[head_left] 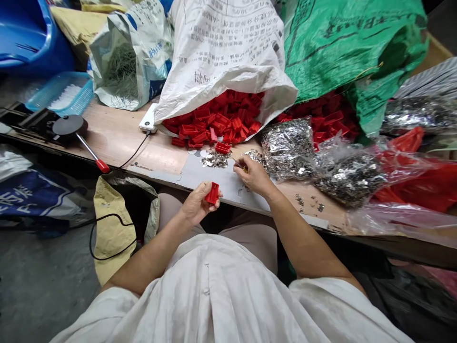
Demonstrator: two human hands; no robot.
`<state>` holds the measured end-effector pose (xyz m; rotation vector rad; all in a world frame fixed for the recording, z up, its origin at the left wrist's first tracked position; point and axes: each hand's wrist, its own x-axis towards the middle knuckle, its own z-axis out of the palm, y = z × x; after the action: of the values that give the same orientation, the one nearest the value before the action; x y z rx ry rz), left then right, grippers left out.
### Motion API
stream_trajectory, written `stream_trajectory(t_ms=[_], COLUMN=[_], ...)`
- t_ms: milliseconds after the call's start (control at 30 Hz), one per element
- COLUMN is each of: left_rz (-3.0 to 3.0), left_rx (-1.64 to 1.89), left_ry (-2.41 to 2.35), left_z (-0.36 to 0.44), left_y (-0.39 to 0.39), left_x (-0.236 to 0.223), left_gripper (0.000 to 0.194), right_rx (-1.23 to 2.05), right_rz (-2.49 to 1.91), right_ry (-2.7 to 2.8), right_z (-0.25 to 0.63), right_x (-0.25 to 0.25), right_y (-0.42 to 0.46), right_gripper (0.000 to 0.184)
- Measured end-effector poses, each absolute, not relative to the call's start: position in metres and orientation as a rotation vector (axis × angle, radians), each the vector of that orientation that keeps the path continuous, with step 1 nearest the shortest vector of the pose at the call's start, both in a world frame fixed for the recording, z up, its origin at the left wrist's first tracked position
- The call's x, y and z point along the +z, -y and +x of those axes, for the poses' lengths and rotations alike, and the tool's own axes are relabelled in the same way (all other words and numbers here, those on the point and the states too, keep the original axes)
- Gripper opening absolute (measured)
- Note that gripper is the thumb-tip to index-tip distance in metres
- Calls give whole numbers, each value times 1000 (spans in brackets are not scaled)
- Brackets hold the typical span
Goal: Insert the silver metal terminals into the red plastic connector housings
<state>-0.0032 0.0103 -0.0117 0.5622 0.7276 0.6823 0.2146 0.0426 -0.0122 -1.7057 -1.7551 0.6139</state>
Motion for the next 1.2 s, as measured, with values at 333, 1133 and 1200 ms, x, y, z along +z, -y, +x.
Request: stream_trajectory(t_ms=[333, 1133, 1200], left_rz=[2161, 2444, 2439], left_rx=[805, 867, 880], left_ry=[-1145, -1241, -1242], left_z=[15, 24, 24], left_y=[-26, -18, -17], left_x=[-28, -55, -55], left_gripper=[14, 21, 21], right_rx=[1045, 630, 584], right_rz=[-1542, -1793, -1821], right_ry=[1694, 1908, 1926], right_z=[208, 188, 185], right_x=[0, 6, 8], right_y=[-23, -24, -22], right_gripper=[21, 21, 22])
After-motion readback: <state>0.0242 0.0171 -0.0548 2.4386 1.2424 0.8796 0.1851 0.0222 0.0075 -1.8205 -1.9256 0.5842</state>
